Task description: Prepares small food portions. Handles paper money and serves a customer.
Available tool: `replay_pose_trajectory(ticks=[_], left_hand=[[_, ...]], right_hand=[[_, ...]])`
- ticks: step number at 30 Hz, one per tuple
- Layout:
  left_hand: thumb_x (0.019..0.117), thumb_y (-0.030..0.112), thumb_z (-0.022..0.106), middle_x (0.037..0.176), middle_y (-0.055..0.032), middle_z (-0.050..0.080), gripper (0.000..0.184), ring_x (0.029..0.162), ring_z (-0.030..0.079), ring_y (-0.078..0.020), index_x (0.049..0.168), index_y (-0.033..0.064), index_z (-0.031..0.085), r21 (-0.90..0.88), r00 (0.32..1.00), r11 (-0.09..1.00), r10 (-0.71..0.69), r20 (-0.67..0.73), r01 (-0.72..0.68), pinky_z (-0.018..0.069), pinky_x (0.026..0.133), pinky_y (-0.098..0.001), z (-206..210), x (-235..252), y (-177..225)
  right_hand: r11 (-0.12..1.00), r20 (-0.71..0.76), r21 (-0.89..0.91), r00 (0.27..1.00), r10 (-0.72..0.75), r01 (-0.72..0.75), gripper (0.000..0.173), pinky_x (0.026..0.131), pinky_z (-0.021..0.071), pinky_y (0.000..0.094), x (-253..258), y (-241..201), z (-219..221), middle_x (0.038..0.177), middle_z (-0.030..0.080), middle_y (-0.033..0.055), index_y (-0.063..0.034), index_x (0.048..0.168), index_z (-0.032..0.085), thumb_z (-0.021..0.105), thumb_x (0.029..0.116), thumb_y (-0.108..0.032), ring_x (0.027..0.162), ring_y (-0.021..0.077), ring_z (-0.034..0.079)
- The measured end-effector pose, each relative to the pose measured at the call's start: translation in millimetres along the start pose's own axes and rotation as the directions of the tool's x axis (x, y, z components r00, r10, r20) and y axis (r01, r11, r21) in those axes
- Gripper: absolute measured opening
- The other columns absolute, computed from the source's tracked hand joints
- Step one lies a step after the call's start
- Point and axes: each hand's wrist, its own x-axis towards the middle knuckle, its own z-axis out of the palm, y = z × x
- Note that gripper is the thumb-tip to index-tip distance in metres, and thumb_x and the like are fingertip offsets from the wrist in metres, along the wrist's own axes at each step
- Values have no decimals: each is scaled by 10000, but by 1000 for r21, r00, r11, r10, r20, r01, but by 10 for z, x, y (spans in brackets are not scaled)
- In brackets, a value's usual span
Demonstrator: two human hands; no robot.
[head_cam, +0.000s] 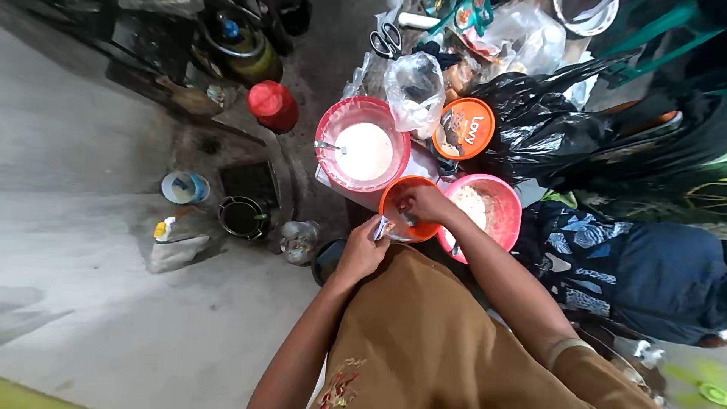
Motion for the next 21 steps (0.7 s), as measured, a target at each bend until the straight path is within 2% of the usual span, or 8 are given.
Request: replay_pose_trajectory(ticks=[3,7,11,14,16,18,19,21], left_hand=[[922,129,685,1103,-54,726,298,1019,690,-85,1211,57,674,-99,998,993,57,-24,-59,577,944,-305,-1,-47,-82],[896,86,670,1107,-61,725,311,1019,681,-63,1200,23,678,-148,997,987,55,-51,-62,566,932,-263,11,-92,-127],[905,62,657,1151,-63,718,331,1058,678,-69,1233,21,665,-176,998,983,51,-48,-59,567,955,-270,32,-115,-146],[928,117,646,1169,-52,721,315,1085,678,-99,1236,59,679,-114,992,987,119,28,-115,564,978,-331,48,-101,-158],[972,141,618,1244,-81,699,320,1175,650,-139,1274,50,669,-77,970,978,203,133,-194,522,1053,-355,81,-81,-102],[1019,141,583,1339,-92,659,322,1272,604,-158,1320,40,641,-66,922,953,304,239,-297,469,1123,-344,139,-43,16],[1031,134,570,1375,-106,638,318,1306,585,-174,1323,24,629,-63,896,939,342,283,-338,452,1143,-350,180,-21,63],[1008,102,567,1341,-143,637,297,1287,594,-217,1283,7,628,-28,860,922,372,349,-387,464,1124,-373,238,25,117]], right_hand=[[983,170,103,977,130,-149,365,956,496,647,268,-9,180,1149,673,272,32,1170,673,491,1073,-268,1115,425,649],[943,257,223,948,187,-247,246,800,524,615,377,67,339,1037,673,243,31,1094,656,572,941,-142,956,375,667],[875,244,369,941,234,-313,267,820,533,571,338,104,357,1056,669,223,19,1133,646,532,976,-165,962,339,661],[912,158,322,965,211,-253,299,833,526,585,290,156,318,1012,689,213,6,1003,687,506,1008,-232,961,342,669],[946,149,233,970,193,-224,421,893,502,610,237,125,249,1057,691,238,28,997,702,436,1064,-291,1039,376,659],[952,159,167,960,231,-257,624,940,496,627,190,65,181,1111,697,238,8,1050,717,367,1080,-507,1099,387,658],[951,155,149,956,248,-271,683,930,507,630,159,31,161,1089,701,236,5,1067,714,419,1043,-611,1072,390,669],[956,133,95,956,263,-276,559,917,525,631,133,-26,161,1073,697,238,14,1139,675,640,976,-519,1040,403,676]])
